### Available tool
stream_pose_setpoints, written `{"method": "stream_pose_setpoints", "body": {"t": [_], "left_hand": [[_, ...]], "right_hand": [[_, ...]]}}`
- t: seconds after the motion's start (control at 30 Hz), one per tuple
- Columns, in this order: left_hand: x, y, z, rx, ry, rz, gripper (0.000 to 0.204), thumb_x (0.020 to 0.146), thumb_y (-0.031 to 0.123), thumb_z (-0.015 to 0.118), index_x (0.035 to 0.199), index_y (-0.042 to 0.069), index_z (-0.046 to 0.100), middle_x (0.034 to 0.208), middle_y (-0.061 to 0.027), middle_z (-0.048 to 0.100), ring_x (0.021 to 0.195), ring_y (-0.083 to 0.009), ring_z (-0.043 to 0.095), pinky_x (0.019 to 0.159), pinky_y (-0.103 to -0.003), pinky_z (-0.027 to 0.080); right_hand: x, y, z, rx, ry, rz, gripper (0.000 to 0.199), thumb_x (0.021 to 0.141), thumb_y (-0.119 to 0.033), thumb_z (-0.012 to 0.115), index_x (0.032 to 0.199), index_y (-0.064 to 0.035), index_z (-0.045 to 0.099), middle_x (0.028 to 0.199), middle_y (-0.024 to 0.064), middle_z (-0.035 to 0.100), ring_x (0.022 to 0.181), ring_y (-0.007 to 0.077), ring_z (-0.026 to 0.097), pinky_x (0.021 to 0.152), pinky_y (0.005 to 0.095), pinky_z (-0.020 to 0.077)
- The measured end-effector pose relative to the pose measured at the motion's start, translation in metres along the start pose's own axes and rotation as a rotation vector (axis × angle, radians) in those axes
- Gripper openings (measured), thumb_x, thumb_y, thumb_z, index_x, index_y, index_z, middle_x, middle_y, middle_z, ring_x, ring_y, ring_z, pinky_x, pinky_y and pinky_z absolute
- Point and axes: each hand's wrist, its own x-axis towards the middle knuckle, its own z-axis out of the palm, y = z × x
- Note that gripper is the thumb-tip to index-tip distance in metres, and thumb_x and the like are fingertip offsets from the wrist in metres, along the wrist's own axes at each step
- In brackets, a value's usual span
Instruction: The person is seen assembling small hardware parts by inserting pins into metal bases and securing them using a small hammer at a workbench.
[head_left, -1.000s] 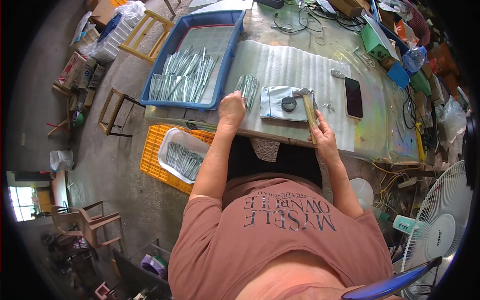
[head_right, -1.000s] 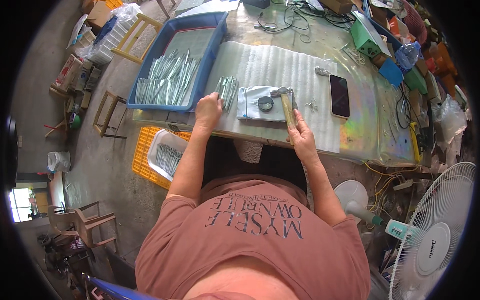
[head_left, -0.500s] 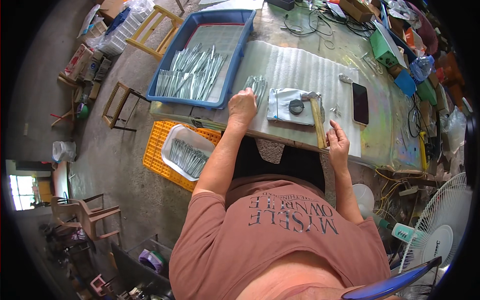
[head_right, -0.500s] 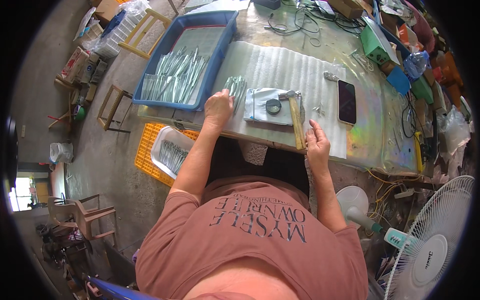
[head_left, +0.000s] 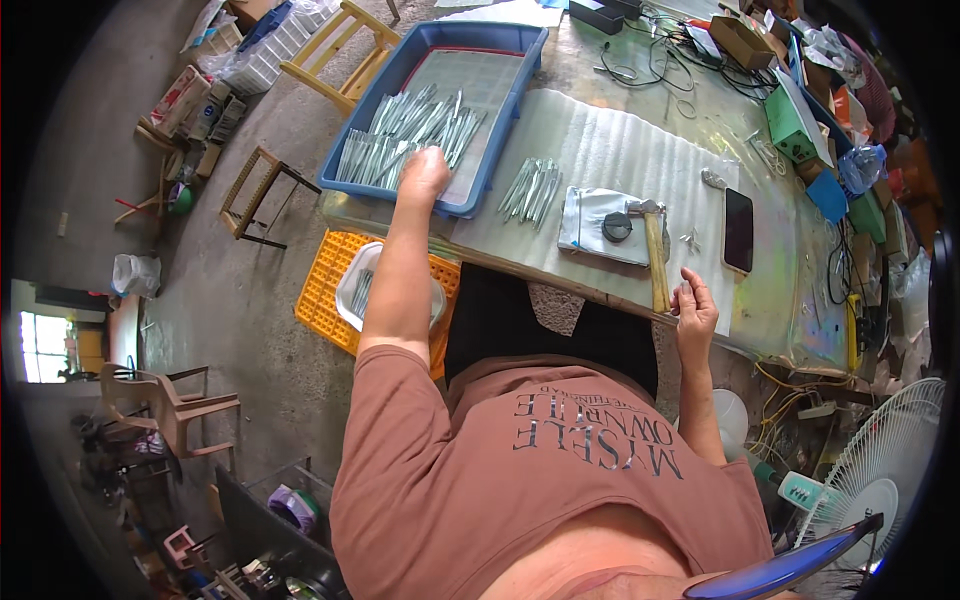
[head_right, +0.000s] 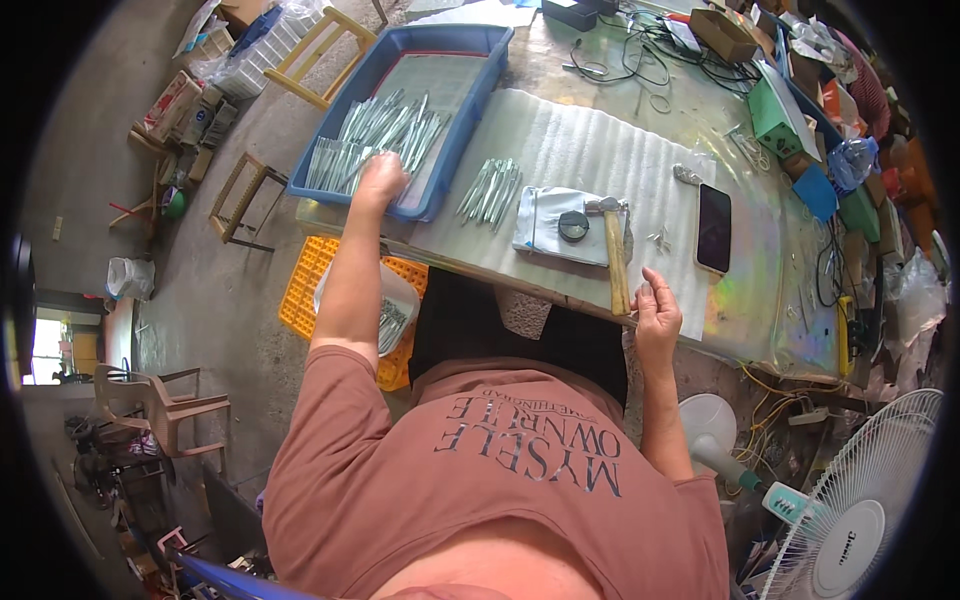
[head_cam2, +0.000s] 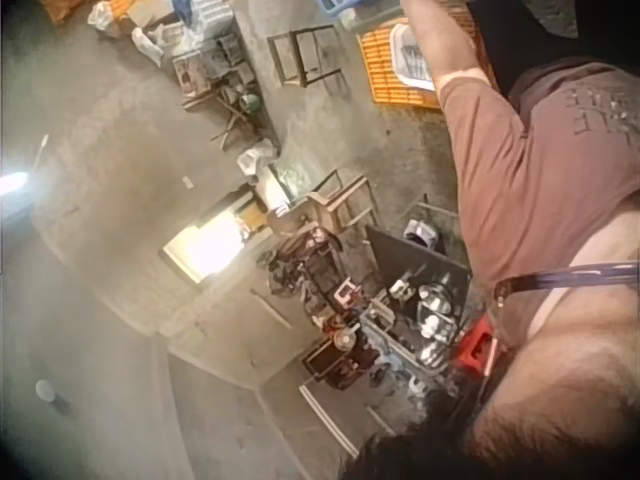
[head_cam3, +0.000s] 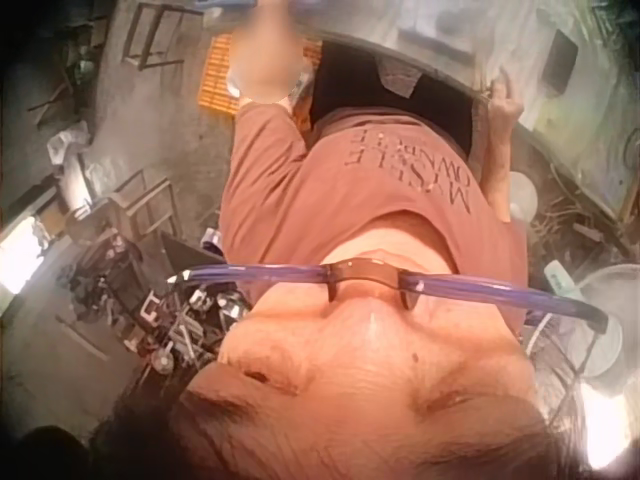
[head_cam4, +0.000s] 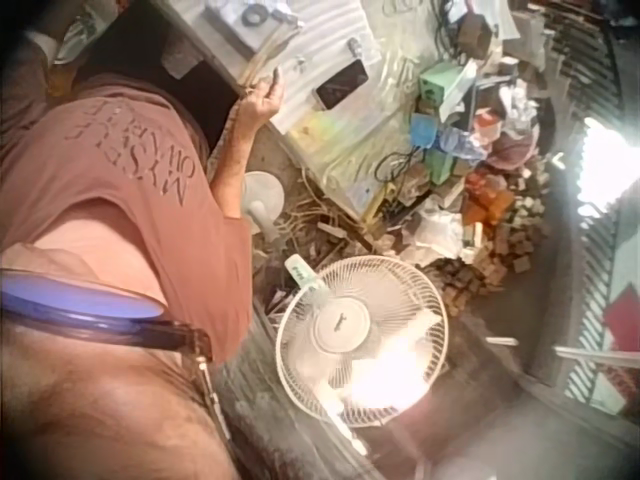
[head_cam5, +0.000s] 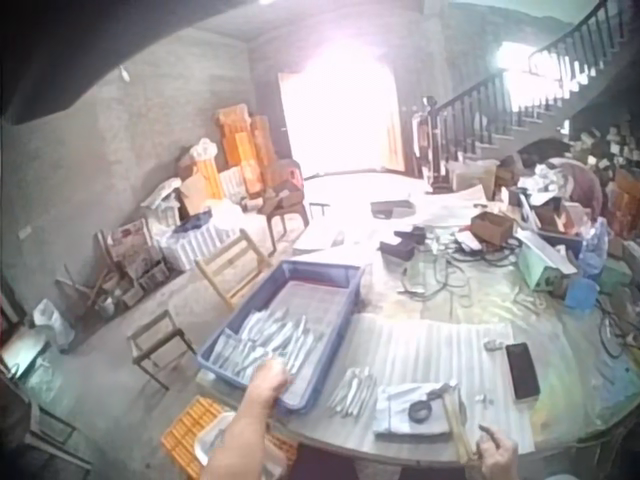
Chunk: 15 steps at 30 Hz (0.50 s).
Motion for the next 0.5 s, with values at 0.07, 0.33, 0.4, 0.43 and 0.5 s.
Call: {"method": "stream_pose_setpoints", "body": {"t": [0.07,0.33,0.4,0.43,0.5], "left_hand": [[0.0,0.009,-0.003,-0.006,-0.082,-0.027,0.023,0.072,0.007,0.048,0.089,0.003,0.063,0.096,-0.0189,0.059,0.091,-0.0303,0.057,0.078,-0.036,0.045],[0.003,0.006,0.0,-0.058,-0.055,0.006,0.02,0.073,0.011,0.049,0.086,0.006,0.063,0.094,-0.0153,0.06,0.09,-0.0293,0.058,0.077,-0.037,0.045],[0.0,0.002,0.0,-0.151,0.04,0.051,0.018,0.071,0.014,0.053,0.084,0.004,0.063,0.086,-0.0157,0.061,0.082,-0.0286,0.059,0.072,-0.037,0.046],[-0.002,0.002,-0.004,-0.214,0.112,0.086,0.019,0.07,0.015,0.057,0.083,0.002,0.062,0.081,-0.0164,0.061,0.075,-0.0278,0.06,0.067,-0.035,0.047],[-0.009,0.004,-0.008,-0.448,0.209,0.141,0.021,0.069,0.016,0.061,0.08,-0.001,0.061,0.072,-0.0149,0.061,0.063,-0.0231,0.059,0.059,-0.032,0.047]], "right_hand": [[-0.002,0.0,-0.001,0.002,0.004,0.011,0.029,0.084,-0.005,0.044,0.112,0.0011,0.049,0.075,0.0,0.05,0.062,0.0047,0.047,0.057,0.0174,0.0404],[-0.005,-0.005,-0.005,0.005,0.015,0.033,0.028,0.085,-0.006,0.044,0.112,-0.0001,0.05,0.075,0.0002,0.05,0.063,0.0047,0.047,0.058,0.0177,0.0426],[-0.006,-0.004,-0.005,0.009,0.012,0.019,0.027,0.085,-0.006,0.045,0.112,-0.0002,0.05,0.076,0.0003,0.05,0.063,0.0048,0.047,0.058,0.0177,0.0426],[-0.006,-0.004,-0.005,0.01,0.013,0.012,0.027,0.085,-0.006,0.045,0.112,-0.0003,0.05,0.076,0.0004,0.05,0.063,0.0048,0.047,0.058,0.0177,0.0426],[-0.006,-0.005,-0.004,-0.011,0.018,0.007,0.026,0.085,-0.006,0.045,0.11,0.0001,0.051,0.076,0.0006,0.05,0.063,0.0051,0.047,0.058,0.0181,0.0426]]}}
